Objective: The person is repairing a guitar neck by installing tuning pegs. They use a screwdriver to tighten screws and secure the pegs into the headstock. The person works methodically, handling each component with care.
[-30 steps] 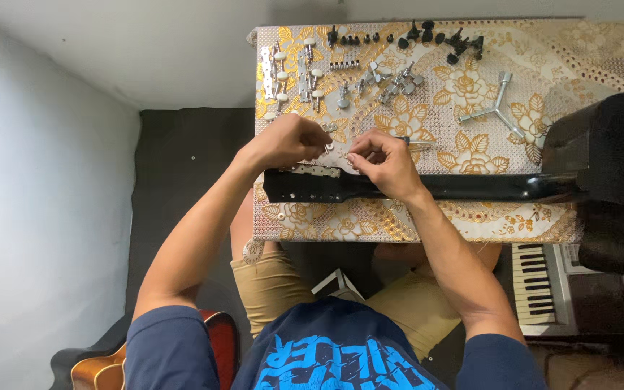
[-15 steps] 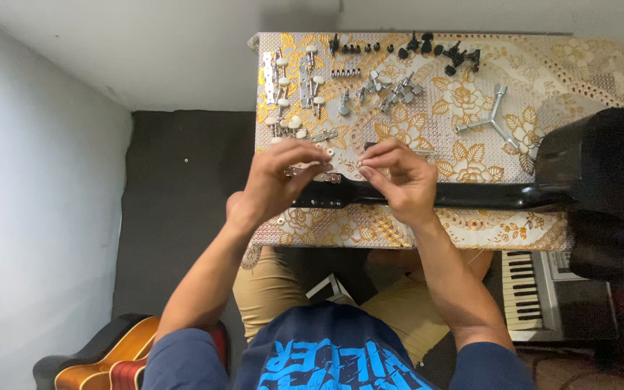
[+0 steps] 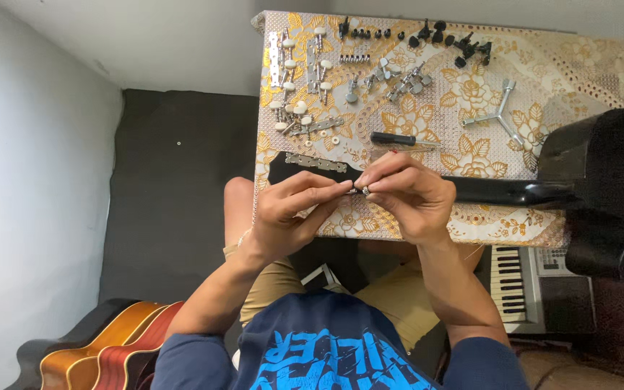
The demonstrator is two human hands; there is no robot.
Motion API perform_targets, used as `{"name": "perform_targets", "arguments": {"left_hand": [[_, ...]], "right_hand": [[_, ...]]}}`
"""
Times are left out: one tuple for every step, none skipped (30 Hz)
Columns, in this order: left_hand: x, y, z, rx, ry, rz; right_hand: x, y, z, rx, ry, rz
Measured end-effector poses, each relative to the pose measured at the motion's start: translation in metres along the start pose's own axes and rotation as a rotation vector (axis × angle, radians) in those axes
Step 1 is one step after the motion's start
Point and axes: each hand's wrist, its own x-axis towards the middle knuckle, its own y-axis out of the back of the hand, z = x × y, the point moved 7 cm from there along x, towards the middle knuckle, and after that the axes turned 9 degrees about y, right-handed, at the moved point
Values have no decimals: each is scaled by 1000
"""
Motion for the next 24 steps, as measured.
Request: {"name": "perform_targets", "arguments": {"left_hand": [[0,0,3,-1,1,1],[1,0,7,-10,-6,6],[2,0,10,-19,-13,11],[0,0,10,-19,-14,14],[0,0,9,-33,-3,11],[-1,-1,8,-49,10,7],[-1,0,10,-49,9,9],[0,0,12,-72,8,-2],[1,0,14,-95,7,-14],[0,1,13,-95,6,-12],[-1,1,13,-93,1,-2],[-2,2,12,-91,-5,8],[-2,3,12,-91,-5,9],[-2,3,13,-86,-5,11],[-2,3,13,-81,-4,13],[-2,4,12,-82,-4,14],[-2,4,12,-79,-10,14],[-2,4,12,-76,-16,15],[-3,5,10,-77,-17,17],[-3,5,11,-49,-42,17],[-4,5,11,-21,-68,18],[-5,5,10,-22,-67,19],[-6,5,8,5,-68,35],[-7,6,7,32,-69,52]], "right_hand": [[-1,-1,1,0,-1,-1],[-2,-2,2,19,-9,10],[-3,-3,4,38,-18,21],[-4,-4,3,40,-17,18],[-4,-5,3,43,-20,30],[-5,-5,3,47,-23,43],[-6,-6,5,47,-23,40],[-7,-6,5,43,-16,37],[-8,-6,6,40,-8,33],[-7,-7,5,40,-8,32],[-6,-9,4,44,-11,35],[-5,-10,3,48,-13,39],[-4,-10,3,48,-13,38],[-4,-10,2,30,-4,22],[-3,-11,0,11,4,6],[-1,-11,-1,11,4,5],[0,-13,-4,-12,24,-16],[3,-15,-6,-36,44,-37],[4,-14,-7,-36,44,-39],[4,-15,-8,-78,57,-68],[5,-16,-9,-120,70,-96],[7,-16,-11,-121,69,-98],[9,-17,-13,-161,72,-120],[11,-18,-15,-200,75,-141]]}}
